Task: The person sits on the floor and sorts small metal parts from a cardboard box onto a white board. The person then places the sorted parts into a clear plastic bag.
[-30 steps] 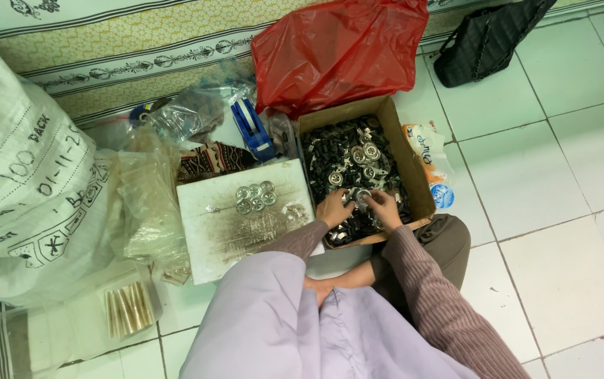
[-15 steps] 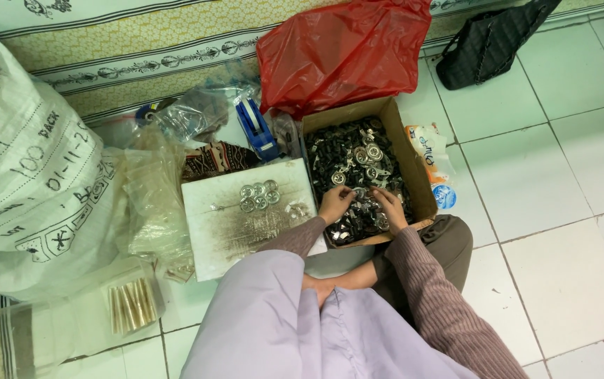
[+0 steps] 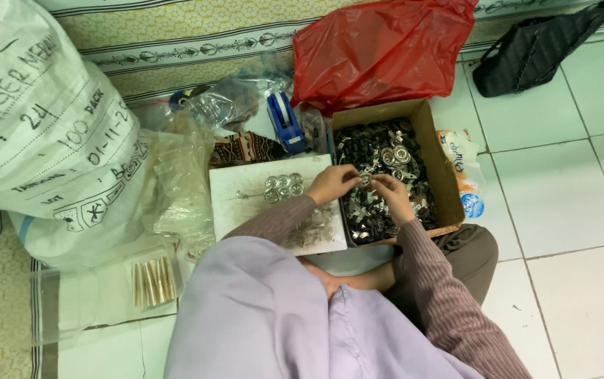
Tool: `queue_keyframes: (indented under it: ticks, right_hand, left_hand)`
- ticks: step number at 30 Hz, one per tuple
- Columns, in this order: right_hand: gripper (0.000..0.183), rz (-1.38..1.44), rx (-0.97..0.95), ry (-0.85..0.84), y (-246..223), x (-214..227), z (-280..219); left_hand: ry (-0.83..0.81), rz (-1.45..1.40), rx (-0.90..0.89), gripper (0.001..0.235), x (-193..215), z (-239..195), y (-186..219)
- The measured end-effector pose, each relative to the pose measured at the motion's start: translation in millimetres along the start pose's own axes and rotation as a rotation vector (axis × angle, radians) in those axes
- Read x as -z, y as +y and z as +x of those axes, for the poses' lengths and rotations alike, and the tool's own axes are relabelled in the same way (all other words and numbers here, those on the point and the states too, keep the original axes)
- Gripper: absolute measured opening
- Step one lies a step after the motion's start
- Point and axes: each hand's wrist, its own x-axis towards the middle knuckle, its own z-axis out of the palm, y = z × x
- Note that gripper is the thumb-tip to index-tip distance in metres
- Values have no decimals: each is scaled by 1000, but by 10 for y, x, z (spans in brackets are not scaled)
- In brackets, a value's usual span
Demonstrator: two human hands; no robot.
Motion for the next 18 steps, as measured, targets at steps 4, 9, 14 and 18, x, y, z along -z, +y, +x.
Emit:
queue_keyframes:
  ticks: [4, 9, 14, 18]
  right_hand:
    - [29, -80, 71, -145, -114, -537, 99]
    - [22, -424, 166, -358, -18, -1086, 170]
    - [23, -766, 218, -425, -92, -1400, -23]
    - [22, -899, 239, -403, 175, -1511, -6]
  left_hand:
    - [20, -61, 63, 29, 485, -463, -178]
    - [73, -72, 357, 32, 593, -955, -805]
    - [63, 57, 537, 37, 587, -1229, -780]
    - [54, 193, 559, 36, 644, -1349, -479]
